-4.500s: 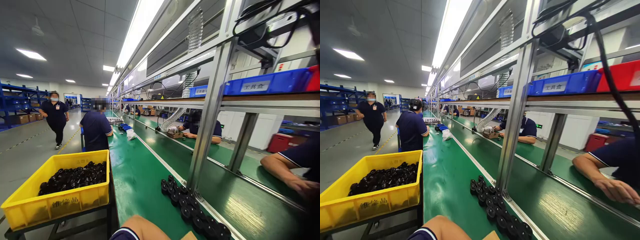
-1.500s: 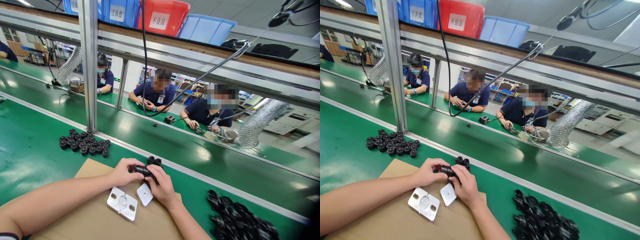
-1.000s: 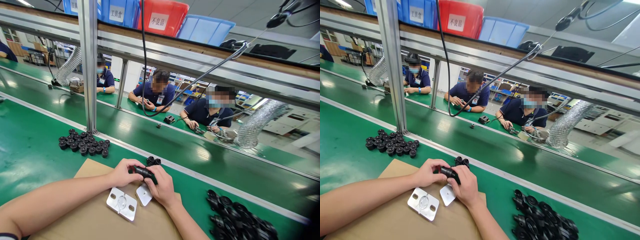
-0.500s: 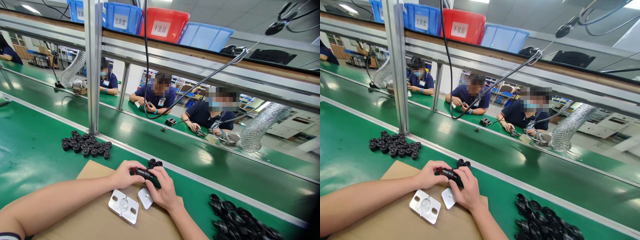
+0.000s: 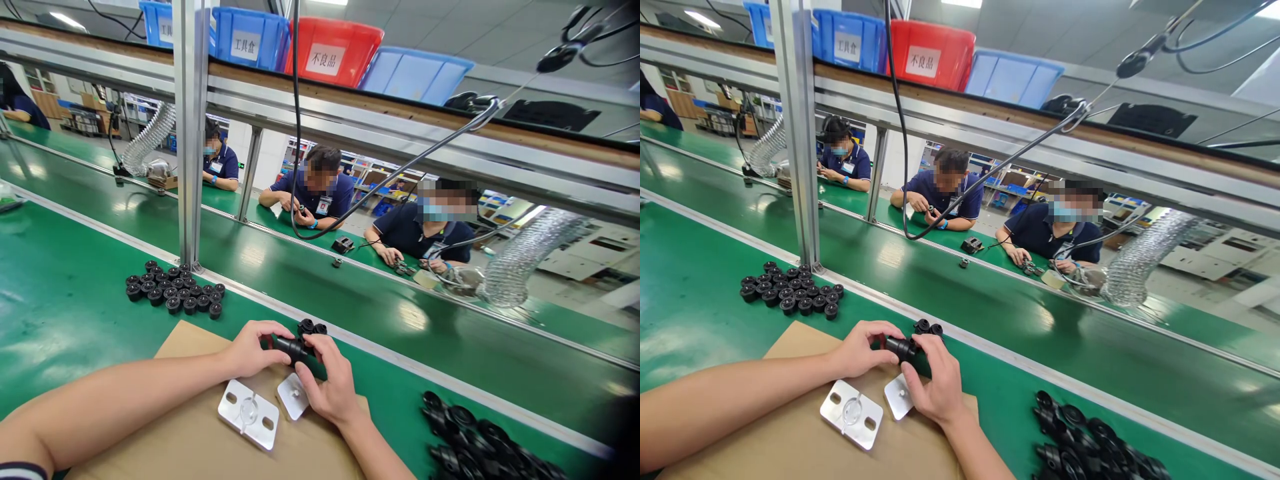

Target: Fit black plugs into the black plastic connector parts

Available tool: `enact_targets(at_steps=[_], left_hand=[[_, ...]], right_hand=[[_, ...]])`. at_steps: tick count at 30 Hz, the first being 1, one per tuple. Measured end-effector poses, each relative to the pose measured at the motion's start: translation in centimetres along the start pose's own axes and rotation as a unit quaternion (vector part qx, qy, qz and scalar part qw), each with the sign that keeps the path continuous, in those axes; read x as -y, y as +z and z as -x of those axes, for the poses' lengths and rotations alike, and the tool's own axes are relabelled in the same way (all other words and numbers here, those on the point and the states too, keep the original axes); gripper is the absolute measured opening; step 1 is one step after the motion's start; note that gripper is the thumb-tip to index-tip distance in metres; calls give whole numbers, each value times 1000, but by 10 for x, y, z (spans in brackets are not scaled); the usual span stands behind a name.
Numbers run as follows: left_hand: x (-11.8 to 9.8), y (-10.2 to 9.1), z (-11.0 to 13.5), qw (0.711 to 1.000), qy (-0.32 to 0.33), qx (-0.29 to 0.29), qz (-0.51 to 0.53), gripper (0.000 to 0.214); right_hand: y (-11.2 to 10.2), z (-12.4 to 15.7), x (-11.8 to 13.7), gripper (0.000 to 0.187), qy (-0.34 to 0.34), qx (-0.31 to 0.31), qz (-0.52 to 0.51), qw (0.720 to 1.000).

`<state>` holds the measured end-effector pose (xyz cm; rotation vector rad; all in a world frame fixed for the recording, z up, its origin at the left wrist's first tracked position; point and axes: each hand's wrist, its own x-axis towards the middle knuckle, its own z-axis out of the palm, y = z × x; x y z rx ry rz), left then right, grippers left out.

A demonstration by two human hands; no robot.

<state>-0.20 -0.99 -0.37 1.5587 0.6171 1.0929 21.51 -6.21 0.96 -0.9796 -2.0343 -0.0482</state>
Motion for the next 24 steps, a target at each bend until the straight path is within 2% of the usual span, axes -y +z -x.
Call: enact_targets(at_steps=[2, 5, 8, 12, 16, 22, 24], left_hand=[[0, -1, 0, 1000, 0, 4, -1, 35], [-1, -1, 1, 1000, 1, 23, -4, 34], [-3, -1, 0, 999, -4, 39, -4, 36], [-1, -1, -1, 999, -25, 22, 3, 36], [2, -2, -3, 999, -34, 1, 22, 37], [-1, -2, -2, 998, -16, 23, 59, 35], [0, -2, -2, 997, -18, 23, 74, 44]], right_hand=[[0, 0, 1, 29, -4, 6, -1, 1000], [2, -1, 2, 8, 5, 22, 18, 1000], [4, 0, 0, 26, 11, 40, 44, 998], [0, 2, -4, 23, 14, 46, 24, 999], [-1, 3, -7, 37, -23, 35, 0, 999], [4, 5, -6, 30, -13, 24, 13, 1000], [4, 6, -6, 28, 4, 19, 4, 1000]])
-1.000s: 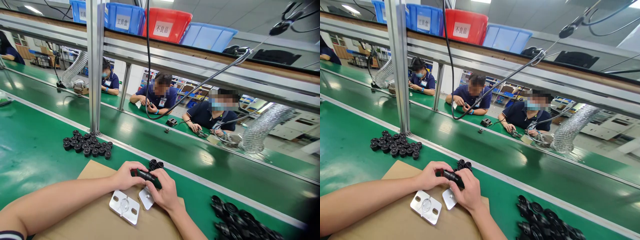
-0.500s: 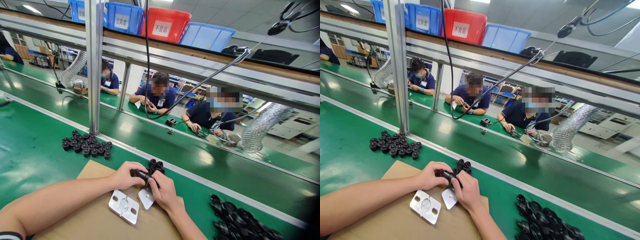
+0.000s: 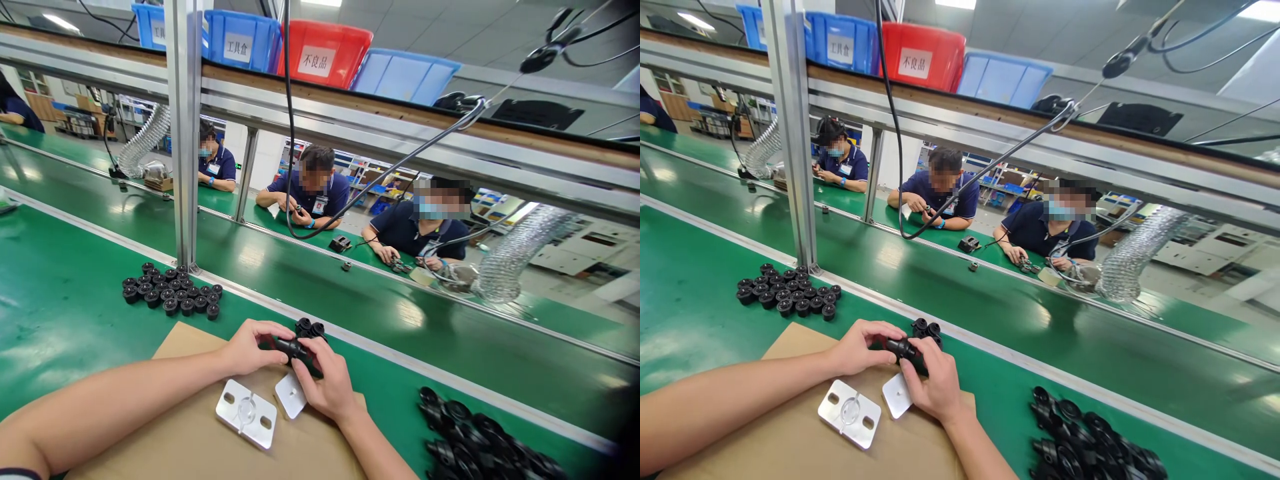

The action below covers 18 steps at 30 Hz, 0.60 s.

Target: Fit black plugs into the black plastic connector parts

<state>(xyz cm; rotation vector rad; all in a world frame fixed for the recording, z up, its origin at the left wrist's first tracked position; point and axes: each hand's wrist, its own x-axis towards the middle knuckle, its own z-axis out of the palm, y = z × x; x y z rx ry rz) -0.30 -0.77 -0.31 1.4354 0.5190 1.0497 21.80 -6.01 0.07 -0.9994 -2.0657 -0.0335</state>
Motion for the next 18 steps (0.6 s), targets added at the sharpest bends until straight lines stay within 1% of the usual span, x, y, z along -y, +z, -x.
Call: enact_targets(at_steps=[3, 8, 13, 18], left_hand=[[4, -1, -1, 1000, -6, -9, 27, 61], [9, -4, -3, 998, -16, -8, 54, 60], [8, -5, -6, 997, -22, -23, 69, 70], [7, -7, -7, 995, -44, -22, 88, 63]], right_hand=[[0, 1, 0, 27, 20, -5, -10, 1000], [2, 2, -2, 29, 14, -13, -11, 1000], [2, 4, -4, 30, 25, -17, -16, 999], [3, 6, -6, 31, 19, -21, -23, 999]])
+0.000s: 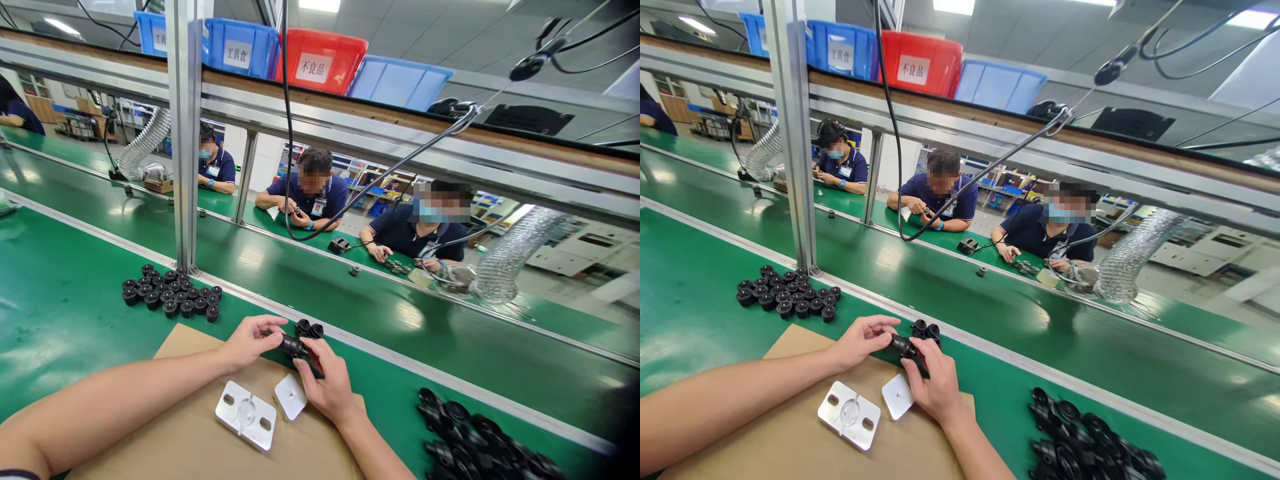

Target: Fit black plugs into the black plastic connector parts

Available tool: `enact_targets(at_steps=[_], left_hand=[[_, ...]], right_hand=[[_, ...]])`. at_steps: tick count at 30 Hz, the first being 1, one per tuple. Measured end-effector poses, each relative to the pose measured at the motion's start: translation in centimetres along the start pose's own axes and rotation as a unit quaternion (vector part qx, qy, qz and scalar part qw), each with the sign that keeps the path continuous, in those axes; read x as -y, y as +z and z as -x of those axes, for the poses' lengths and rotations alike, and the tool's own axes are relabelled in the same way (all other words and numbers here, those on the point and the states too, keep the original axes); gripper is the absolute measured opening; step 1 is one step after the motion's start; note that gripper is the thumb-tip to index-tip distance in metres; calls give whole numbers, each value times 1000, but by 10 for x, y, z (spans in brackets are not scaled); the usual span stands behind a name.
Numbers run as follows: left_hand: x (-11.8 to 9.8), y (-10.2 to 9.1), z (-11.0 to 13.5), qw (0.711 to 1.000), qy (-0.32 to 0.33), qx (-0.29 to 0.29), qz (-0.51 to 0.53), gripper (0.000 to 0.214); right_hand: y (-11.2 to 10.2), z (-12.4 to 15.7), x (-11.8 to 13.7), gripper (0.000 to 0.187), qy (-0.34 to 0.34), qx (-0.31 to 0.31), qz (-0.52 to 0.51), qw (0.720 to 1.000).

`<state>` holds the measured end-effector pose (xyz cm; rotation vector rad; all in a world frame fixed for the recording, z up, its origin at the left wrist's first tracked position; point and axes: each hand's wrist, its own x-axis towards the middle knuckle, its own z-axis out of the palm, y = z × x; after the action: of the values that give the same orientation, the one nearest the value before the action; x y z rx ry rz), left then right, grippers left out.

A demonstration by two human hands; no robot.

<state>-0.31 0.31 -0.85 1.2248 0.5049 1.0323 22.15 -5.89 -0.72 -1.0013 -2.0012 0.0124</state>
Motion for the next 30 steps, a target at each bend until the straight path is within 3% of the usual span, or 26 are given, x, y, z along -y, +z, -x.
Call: enact_targets(at_steps=[15, 23, 27, 30], left_hand=[[3, -7, -4, 999, -24, -6, 22, 68], [1, 2, -4, 992, 33, 3, -123, 68], [-20, -10, -13, 955, 55, -15, -291, 56], [-49, -30, -21, 889, 56, -40, -453, 60]], right_hand=[[1, -4, -3, 28, -4, -16, 14, 1000], [-4, -9, -2, 28, -25, -6, 14, 1000], [-29, -25, 2, 26, 1, 19, 21, 1000], [-67, -35, 2, 24, 67, 137, 52, 987]])
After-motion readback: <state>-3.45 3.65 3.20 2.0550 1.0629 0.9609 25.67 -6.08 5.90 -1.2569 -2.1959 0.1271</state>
